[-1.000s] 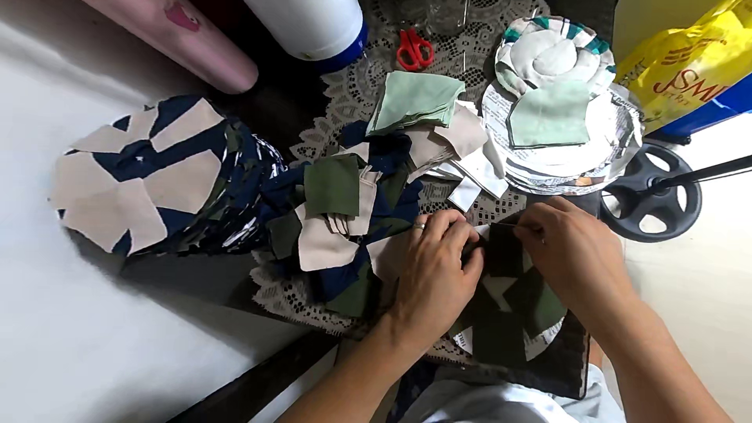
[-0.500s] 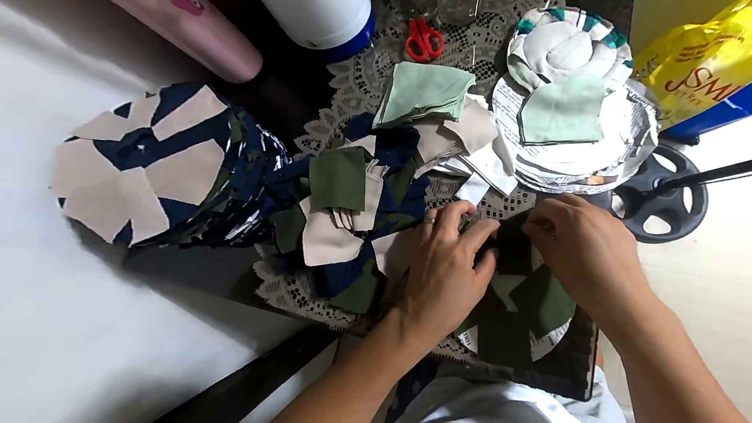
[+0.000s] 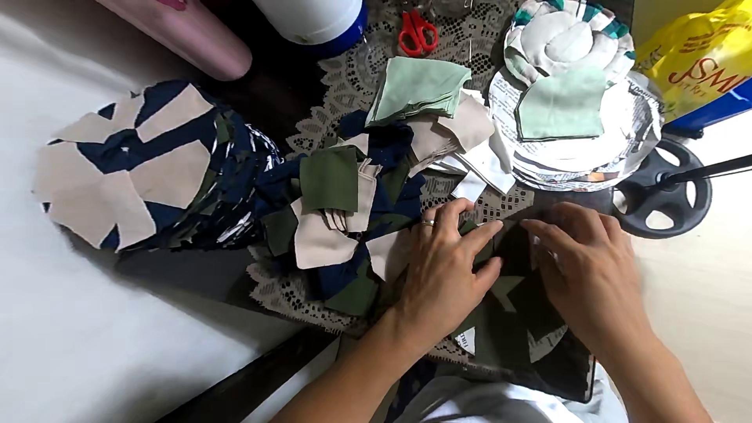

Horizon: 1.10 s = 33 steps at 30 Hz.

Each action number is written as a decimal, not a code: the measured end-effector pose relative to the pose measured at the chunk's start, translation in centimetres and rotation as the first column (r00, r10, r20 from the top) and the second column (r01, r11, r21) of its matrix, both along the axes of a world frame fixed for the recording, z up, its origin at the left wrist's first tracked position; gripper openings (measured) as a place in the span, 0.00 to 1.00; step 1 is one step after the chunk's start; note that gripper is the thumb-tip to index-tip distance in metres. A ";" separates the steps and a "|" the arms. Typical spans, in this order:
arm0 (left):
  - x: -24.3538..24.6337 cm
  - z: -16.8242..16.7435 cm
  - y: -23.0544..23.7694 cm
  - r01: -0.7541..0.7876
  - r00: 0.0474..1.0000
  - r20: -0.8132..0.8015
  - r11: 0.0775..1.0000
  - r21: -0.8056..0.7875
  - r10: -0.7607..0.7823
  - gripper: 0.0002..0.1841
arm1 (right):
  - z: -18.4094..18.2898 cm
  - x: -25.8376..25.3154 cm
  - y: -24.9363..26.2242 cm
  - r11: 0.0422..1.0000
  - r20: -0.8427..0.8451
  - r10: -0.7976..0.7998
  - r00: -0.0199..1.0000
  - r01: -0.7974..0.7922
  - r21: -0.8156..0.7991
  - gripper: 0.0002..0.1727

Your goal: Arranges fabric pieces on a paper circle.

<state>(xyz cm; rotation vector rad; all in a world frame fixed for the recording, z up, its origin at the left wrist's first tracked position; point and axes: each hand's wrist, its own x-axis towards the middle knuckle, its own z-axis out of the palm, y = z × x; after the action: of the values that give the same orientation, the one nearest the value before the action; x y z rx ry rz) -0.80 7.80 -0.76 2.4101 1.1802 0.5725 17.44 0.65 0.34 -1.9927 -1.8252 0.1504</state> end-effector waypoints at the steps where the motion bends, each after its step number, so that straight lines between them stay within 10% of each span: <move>1: 0.0 0.0 0.0 0.000 1.000 -0.006 1.000 -0.006 0.000 0.18 | -0.2 0.1 0.0 1.000 0.002 0.002 1.000 -0.002 -0.003 0.17; 17: 0.1 0.9 0.0 -0.076 0.995 0.049 0.991 -0.110 0.082 0.23 | -1.7 -0.3 -5.0 0.917 -0.506 -0.214 0.835 0.351 0.191 0.15; 26: 1.3 0.9 0.2 -0.141 0.990 -0.029 0.990 -0.003 0.140 0.25 | -2.9 -1.3 -5.2 0.890 -0.472 -0.261 0.842 0.399 0.220 0.17; 33: 2.8 1.1 -2.6 0.143 0.972 -0.197 0.988 0.054 -0.130 0.33 | -2.8 -1.4 -5.2 0.900 -0.442 -0.255 0.860 0.378 0.216 0.18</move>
<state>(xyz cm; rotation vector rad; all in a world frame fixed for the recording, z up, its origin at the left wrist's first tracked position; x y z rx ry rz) 1.98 5.17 0.30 2.6286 1.0725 0.3475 16.03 -4.53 -2.42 -1.8504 -1.1618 0.1608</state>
